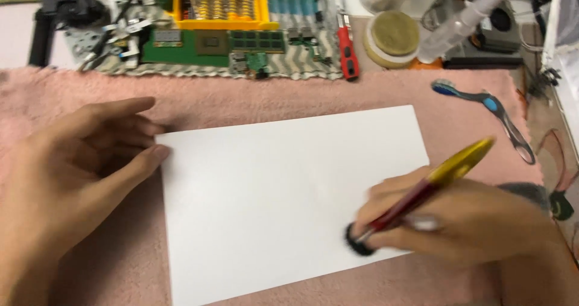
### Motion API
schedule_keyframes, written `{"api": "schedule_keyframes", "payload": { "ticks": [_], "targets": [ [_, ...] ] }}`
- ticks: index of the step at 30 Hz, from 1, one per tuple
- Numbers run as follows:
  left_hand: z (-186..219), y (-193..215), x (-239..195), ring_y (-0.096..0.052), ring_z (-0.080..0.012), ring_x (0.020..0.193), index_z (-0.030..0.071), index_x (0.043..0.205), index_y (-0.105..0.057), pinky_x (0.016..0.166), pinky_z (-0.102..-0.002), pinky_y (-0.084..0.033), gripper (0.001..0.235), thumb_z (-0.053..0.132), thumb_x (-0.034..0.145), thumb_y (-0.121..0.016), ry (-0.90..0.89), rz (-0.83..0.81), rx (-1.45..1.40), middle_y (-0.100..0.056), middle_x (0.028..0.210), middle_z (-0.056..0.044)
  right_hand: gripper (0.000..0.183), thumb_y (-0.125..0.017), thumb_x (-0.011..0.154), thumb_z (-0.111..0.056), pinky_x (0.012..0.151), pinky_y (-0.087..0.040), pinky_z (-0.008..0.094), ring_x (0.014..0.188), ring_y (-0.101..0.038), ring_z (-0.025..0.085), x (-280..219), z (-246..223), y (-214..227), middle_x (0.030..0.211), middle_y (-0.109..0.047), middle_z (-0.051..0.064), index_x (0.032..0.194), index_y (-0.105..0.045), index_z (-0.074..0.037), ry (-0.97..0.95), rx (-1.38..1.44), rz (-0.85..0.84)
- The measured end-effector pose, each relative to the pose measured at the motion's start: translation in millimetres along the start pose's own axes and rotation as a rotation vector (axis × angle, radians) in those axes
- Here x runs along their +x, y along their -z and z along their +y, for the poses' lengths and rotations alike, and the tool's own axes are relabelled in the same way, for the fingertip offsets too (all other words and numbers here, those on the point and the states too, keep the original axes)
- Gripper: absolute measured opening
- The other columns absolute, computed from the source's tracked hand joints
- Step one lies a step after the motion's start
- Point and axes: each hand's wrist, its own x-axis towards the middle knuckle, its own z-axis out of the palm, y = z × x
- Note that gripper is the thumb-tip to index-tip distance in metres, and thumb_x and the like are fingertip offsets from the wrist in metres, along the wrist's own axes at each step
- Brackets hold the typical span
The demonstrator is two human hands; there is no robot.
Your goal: The person cleans a white sheet of paper on a pink towel using a brush, a green sponge, a kneaded eraser, and a grey eraser. They wipe the paper surface repeatedly with each tool in sequence.
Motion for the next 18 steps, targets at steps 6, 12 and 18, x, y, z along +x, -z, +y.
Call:
{"api": "schedule_keyframes", "payload": {
  "ticks": [6,12,18],
  "targets": [
    [1.6,5.9,1.6,-0.081,-0.0159,0.105,0.001,0.152,-0.073,0.102,-0.025,-0.065,0.059,-0.003,0.094,-0.081,0.016,-0.058,-0.059,-0.086,0.12,-0.011,0.028,-0.076,0.1,-0.029,0.057,-0.071,0.018,0.072,-0.076,0.009,15.7,26.9,-14.5,0.089,-0.09,-0.008,0.124,-0.091,-0.027,-0.304,-0.082,0.444],
    [3.2,7.5,0.0,-0.083,-0.0135,0.105,0.004,0.15,-0.076,0.105,-0.023,-0.066,0.059,-0.002,0.092,-0.084,0.02,-0.05,-0.08,-0.087,0.117,-0.009,0.033,-0.075,0.1,-0.046,0.046,-0.064,0.019,0.061,-0.086,0.006,-4.0,13.2,1.1,0.086,-0.107,-0.014,0.11,-0.104,-0.034,-0.383,-0.009,0.21],
    [4.2,6.8,1.8,-0.081,-0.014,0.101,0.004,0.149,-0.077,0.1,-0.024,-0.066,0.056,-0.002,0.093,-0.083,0.004,-0.05,-0.049,-0.086,0.116,-0.009,0.021,-0.073,0.107,-0.017,0.037,-0.03,0.016,0.049,-0.047,0.006,32.5,18.8,-24.2,0.068,-0.072,-0.006,0.123,-0.087,-0.013,-0.121,-0.062,0.631]
  ]
}}
